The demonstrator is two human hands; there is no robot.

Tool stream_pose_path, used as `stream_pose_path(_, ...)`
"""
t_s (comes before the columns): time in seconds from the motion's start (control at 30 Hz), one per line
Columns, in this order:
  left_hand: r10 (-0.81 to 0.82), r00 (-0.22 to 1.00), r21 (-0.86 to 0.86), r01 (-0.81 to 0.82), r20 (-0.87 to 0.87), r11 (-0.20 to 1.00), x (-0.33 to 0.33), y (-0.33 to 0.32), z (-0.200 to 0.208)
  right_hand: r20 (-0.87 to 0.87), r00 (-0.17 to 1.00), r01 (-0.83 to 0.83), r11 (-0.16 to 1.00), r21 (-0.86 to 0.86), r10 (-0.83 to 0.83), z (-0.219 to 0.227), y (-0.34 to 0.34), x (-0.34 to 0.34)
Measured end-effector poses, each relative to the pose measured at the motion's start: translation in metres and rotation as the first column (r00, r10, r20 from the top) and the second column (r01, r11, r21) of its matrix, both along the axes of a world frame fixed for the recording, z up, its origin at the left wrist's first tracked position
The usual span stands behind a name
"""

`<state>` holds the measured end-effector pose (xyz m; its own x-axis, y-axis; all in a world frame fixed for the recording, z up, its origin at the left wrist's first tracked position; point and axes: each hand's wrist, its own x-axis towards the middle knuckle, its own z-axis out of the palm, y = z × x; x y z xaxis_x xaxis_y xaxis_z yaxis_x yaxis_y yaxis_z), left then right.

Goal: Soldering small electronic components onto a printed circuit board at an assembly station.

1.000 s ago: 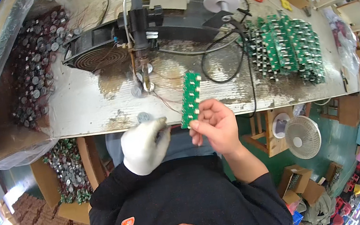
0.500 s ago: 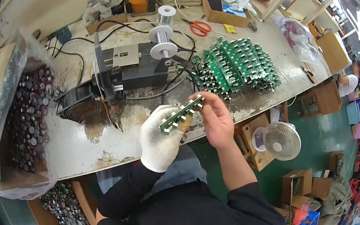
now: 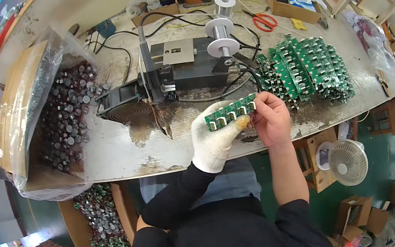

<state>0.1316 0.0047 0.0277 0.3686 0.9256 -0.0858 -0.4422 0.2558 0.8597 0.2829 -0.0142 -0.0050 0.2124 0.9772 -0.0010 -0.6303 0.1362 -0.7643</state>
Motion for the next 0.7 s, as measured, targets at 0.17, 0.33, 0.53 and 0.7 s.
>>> stream_pose_path(0.17,-0.130,0.975,-0.143,0.156,0.180,0.977,0.001,0.008,-0.007,-0.326,0.935,-0.213,0.958,-0.191,0.143,-0.007,0.002,0.004)
stream_pose_path(0.33,-0.033,0.999,-0.049,0.035,0.029,0.998,0.009,0.007,-0.008,-0.151,0.987,-0.093,0.970,-0.226,0.060,0.007,0.006,-0.012)
stream_pose_path(0.53,-0.042,0.999,-0.066,0.041,-0.009,0.997,0.006,0.004,-0.003,-0.172,0.985,-0.068,0.953,-0.296,0.017,0.009,0.001,-0.006)
stream_pose_path(0.7,-0.112,0.976,-0.244,0.156,0.185,0.957,0.011,0.011,-0.004,-0.406,0.910,-0.238,0.912,-0.335,0.089,-0.005,0.009,-0.003)
